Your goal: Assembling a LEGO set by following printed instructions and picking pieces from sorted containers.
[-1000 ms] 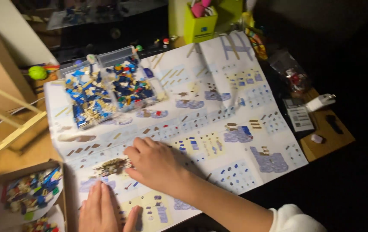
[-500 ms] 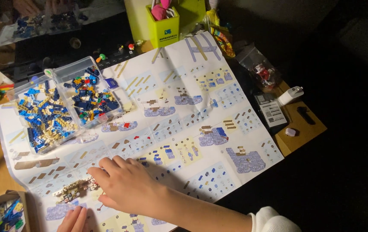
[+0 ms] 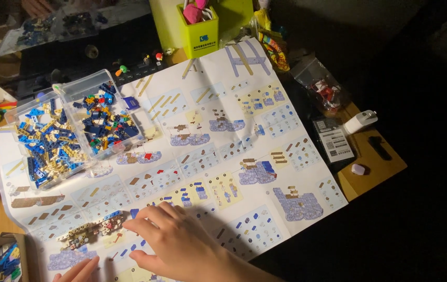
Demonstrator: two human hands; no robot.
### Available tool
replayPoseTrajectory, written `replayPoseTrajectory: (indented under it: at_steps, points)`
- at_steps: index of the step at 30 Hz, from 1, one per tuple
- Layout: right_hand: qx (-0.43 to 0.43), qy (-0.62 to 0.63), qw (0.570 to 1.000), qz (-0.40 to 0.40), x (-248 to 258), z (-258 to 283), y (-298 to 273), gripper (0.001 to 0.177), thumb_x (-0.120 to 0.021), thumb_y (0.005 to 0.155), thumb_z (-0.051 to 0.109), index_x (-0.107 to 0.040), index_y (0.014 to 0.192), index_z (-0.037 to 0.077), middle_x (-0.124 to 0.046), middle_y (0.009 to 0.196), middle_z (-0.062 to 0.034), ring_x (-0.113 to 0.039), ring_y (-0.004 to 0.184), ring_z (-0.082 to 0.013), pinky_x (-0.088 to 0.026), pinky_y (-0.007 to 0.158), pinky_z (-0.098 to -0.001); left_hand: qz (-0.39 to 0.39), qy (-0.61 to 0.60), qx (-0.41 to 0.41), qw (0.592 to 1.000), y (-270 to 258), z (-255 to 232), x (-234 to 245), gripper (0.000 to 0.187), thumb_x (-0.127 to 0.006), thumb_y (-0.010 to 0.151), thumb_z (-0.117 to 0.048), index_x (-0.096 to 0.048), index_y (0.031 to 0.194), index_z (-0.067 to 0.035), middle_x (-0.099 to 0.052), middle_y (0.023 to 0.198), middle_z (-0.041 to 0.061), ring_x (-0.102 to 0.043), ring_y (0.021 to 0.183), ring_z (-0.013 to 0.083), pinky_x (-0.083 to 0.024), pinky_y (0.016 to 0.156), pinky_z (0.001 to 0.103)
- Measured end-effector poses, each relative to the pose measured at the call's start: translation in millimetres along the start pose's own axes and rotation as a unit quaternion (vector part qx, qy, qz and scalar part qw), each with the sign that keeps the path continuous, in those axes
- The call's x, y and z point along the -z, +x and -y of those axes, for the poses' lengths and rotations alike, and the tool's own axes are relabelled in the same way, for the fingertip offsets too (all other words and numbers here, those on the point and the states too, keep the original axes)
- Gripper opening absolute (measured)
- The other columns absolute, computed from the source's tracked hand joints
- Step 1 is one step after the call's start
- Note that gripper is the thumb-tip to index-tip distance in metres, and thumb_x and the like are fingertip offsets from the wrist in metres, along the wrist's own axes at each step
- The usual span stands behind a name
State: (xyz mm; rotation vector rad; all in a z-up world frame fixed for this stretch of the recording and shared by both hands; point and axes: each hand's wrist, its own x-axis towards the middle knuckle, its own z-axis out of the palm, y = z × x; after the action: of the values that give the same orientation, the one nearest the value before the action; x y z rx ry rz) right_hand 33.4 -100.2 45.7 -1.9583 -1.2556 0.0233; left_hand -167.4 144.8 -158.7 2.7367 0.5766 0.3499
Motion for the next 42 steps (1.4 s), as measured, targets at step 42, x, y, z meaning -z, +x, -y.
replayPoseTrajectory:
  at_steps: [42]
  points:
    - [0.093, -0.289, 0.953, 0.0, 73.0, -20.5, 129.9, 0.024, -0.069, 0.088, 0.013, -0.075, 0.111, 0.018, -0.066, 0.101, -0.0007, -0.057, 0.096, -0.028, -0.041, 0.091, -0.0405, -0.17, -0.195, -0.15, 0.954, 112.8, -199.5, 148.1, 0.031, -0.066, 0.088, -0.013, -0.056, 0.117, -0.008, -0.059, 0.115, 0.012, -0.058, 0.105, 0.0314, -0.039, 0.105, 0.058]
